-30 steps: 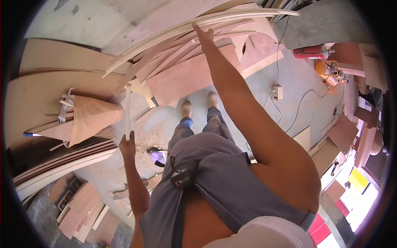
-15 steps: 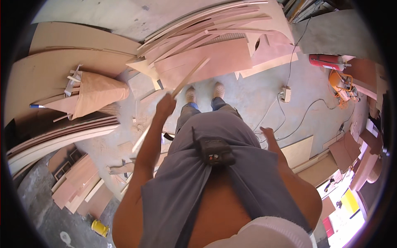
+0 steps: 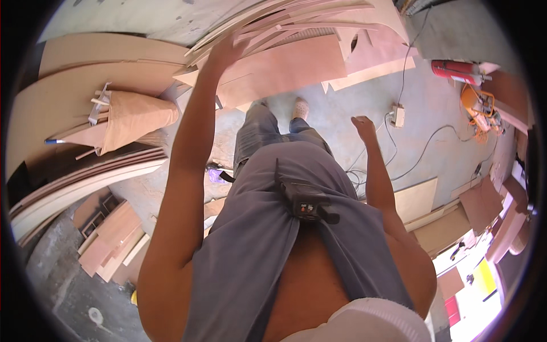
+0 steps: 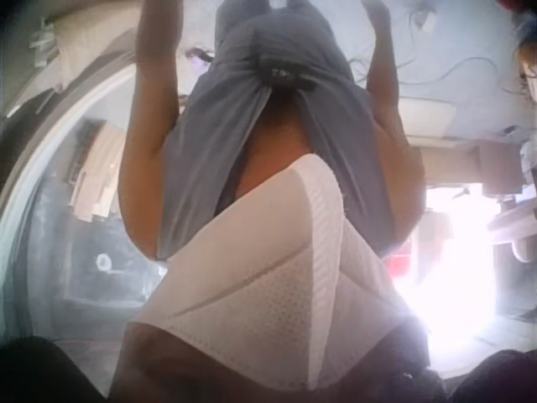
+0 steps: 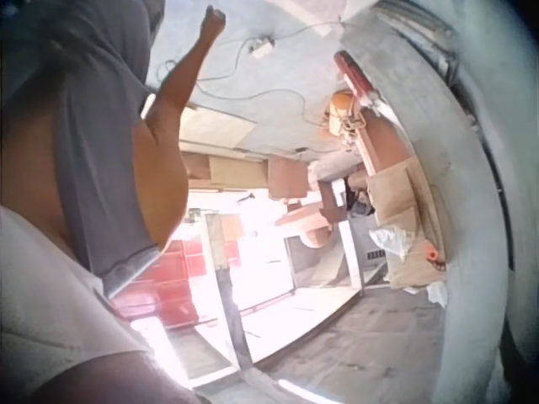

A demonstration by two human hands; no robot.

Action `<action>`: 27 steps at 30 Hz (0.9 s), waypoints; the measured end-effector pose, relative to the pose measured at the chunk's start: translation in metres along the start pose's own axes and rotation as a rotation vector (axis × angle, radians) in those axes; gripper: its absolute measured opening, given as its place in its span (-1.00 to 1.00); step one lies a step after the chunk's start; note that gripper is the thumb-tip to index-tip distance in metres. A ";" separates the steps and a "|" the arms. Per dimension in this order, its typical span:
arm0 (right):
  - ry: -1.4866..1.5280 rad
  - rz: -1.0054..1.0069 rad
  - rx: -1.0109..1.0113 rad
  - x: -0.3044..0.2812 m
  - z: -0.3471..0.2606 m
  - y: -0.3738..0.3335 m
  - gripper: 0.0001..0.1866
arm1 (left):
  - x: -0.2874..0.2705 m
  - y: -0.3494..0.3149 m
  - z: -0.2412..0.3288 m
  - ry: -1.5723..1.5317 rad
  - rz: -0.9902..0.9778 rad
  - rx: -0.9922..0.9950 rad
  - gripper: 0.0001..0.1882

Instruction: The person picks up wooden boards, curved pieces, and strips from the floor by hand and stacks them onto a pile of wood.

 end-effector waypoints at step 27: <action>0.034 -0.202 0.235 0.043 0.087 -0.031 -0.59 | 0.074 -0.288 -0.130 -0.201 -0.204 -0.562 -0.51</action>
Point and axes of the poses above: each hand's wrist, its own y-axis towards the middle knuckle, its own x-axis out of the palm, z = x × y, the point moved 1 cm from there along y, towards the middle knuckle, and after that the axes turned 6 degrees about -y, right-handed, at the moved point
